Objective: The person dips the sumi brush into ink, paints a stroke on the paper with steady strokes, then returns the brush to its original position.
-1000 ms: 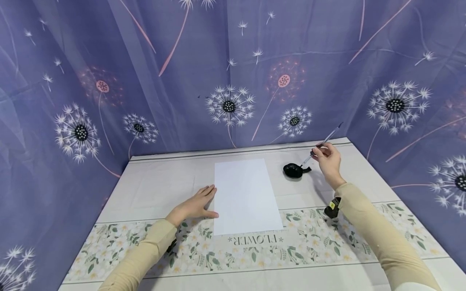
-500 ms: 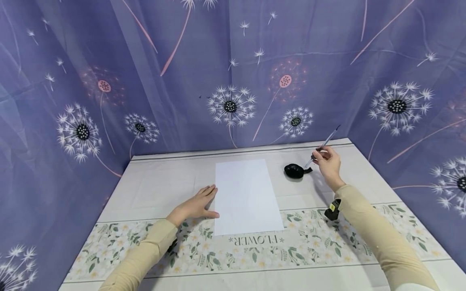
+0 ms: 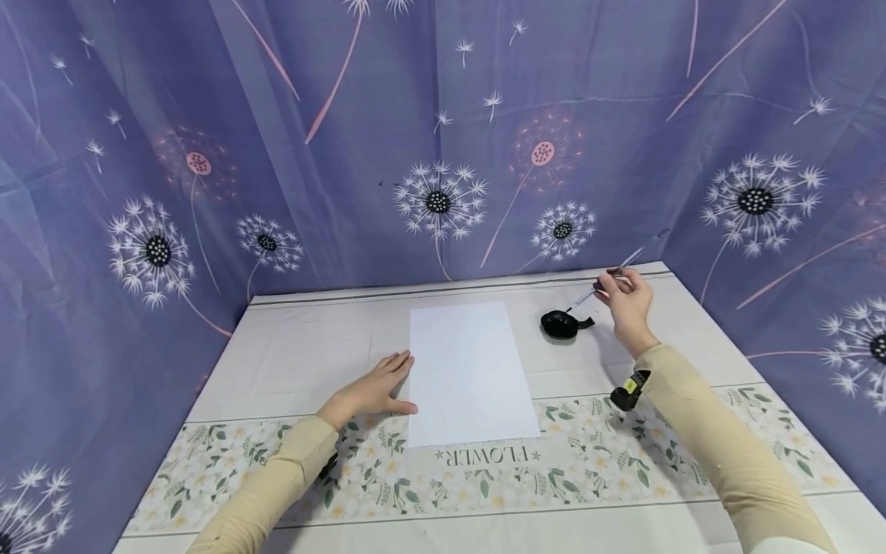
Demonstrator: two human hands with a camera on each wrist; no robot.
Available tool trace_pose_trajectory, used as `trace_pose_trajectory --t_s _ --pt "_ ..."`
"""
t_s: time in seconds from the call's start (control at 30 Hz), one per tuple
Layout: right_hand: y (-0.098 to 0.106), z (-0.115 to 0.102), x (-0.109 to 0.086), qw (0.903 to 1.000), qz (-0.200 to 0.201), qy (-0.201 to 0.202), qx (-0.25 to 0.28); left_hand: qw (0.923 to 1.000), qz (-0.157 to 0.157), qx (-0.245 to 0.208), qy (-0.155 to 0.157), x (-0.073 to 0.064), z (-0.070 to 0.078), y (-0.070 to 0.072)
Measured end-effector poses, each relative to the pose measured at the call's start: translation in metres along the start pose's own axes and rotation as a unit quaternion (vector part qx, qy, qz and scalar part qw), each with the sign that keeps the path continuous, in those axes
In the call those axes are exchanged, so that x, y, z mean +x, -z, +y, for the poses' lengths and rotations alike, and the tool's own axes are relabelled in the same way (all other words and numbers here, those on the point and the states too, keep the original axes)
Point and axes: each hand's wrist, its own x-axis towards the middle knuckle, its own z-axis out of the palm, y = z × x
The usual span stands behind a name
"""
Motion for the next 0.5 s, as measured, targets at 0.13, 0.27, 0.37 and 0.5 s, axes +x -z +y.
trace_pose_trajectory --t_s 0.13,0.27,0.37,0.5 --pt "-0.006 0.001 0.0 0.9947 0.008 -0.064 0.08 1.0 0.0 -0.004 0.0 0.0 0.0 0.0" --pt "-0.015 -0.001 -0.005 0.9871 0.005 -0.099 0.126 1.0 0.0 -0.002 0.002 0.0 0.0 0.0" --pt "-0.024 -0.002 -0.009 0.9836 -0.002 -0.108 0.145 1.0 0.001 0.0 0.003 0.001 0.0 0.0" --pt "-0.037 -0.001 -0.015 0.9831 -0.014 -0.107 0.147 1.0 0.0 0.0 0.004 0.001 0.0 0.0"
